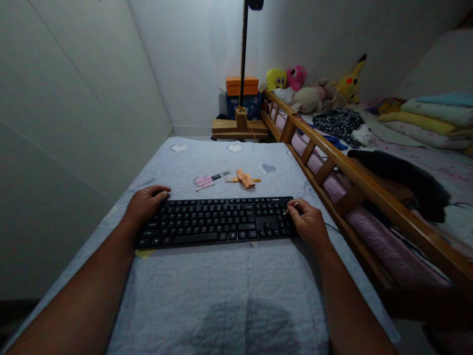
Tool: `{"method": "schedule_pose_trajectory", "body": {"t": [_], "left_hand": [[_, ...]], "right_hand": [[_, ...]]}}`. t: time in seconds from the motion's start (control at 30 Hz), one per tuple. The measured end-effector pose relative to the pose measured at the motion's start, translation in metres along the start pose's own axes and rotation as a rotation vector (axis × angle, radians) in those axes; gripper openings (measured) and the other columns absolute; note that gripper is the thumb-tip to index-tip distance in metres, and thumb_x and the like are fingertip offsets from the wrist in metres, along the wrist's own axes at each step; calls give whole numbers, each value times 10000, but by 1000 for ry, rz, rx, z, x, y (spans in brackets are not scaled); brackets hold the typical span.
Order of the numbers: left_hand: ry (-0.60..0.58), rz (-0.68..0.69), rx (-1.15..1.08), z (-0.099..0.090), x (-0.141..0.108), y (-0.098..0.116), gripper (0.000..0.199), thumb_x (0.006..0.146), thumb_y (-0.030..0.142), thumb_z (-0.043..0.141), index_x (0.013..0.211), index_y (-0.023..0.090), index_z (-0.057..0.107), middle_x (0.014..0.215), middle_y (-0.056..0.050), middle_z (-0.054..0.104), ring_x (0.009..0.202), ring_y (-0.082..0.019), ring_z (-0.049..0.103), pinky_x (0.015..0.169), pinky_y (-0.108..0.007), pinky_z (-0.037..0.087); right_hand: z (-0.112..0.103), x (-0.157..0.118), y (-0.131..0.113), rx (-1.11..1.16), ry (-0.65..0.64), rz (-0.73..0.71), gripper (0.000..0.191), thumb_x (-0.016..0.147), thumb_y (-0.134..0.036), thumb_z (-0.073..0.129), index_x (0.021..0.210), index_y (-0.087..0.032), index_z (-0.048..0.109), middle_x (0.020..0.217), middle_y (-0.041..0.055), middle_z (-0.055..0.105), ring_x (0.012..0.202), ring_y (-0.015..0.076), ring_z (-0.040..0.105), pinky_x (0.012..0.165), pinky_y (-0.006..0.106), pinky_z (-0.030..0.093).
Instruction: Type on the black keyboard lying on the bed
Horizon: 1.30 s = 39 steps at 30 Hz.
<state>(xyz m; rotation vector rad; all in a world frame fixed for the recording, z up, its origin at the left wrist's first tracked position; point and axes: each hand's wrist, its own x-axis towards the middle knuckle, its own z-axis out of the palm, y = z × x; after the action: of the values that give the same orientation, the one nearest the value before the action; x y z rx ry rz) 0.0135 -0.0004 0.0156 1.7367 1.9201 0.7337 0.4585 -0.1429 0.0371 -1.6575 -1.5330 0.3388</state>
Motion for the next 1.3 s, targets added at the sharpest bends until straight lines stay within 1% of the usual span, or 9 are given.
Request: {"method": "schedule_pose_trajectory", "body": {"t": [0.13,0.27,0.4,0.63,0.87,1.1,1.3], "left_hand": [[7,7,-8,0,-1,1,499,712,509,590,1024,169,779,1068,-95,796,1023,-301,701,986,-393,511],[29,-19,-17,-1,-2,2,459,712,513,593,987,202,788,1038,-67,806,988,-304,708,968,-395,531],[50,-19,-29,-1,-3,2,422,714,511,589,950,229,795,1043,-54,807,993,-309,712,971,-390,536],[21,-20,-31,-1,-3,3,495,715,513,597,1025,177,785,1090,-78,799,1010,-298,699,1005,-391,512],[10,-13,-64,0,-3,-2,507,704,524,635,1044,177,780,1114,-86,797,1036,-311,708,1013,-405,512],[11,-16,-103,0,-4,1,497,666,531,667,997,174,769,1075,-99,801,1051,-312,709,1001,-394,517],[-1,-41,-106,-1,-5,3,510,659,522,664,1016,171,764,1102,-106,798,1050,-311,711,1010,-404,513]], "right_hand": [[-1,-1,0,-7,-1,0,168,874,-351,551,816,-227,649,735,28,731,685,211,666,673,301,465],[-1,-1,1,-9,-1,0,170,874,-353,551,825,-227,654,738,28,732,695,213,671,687,304,469],[0,-1,0,-8,-4,6,174,874,-354,543,821,-228,651,738,29,730,693,214,674,682,303,466],[0,-1,1,-18,-6,14,178,872,-359,545,837,-224,655,750,36,736,704,221,683,681,307,462],[0,-1,0,-13,-2,5,168,876,-355,550,824,-231,651,739,28,733,699,217,678,688,307,468],[0,-1,2,-6,1,-1,160,877,-346,558,823,-234,658,740,25,740,693,214,677,682,305,472],[0,-1,3,-10,4,4,165,875,-348,554,830,-229,658,739,26,733,696,216,677,687,307,471]]}}
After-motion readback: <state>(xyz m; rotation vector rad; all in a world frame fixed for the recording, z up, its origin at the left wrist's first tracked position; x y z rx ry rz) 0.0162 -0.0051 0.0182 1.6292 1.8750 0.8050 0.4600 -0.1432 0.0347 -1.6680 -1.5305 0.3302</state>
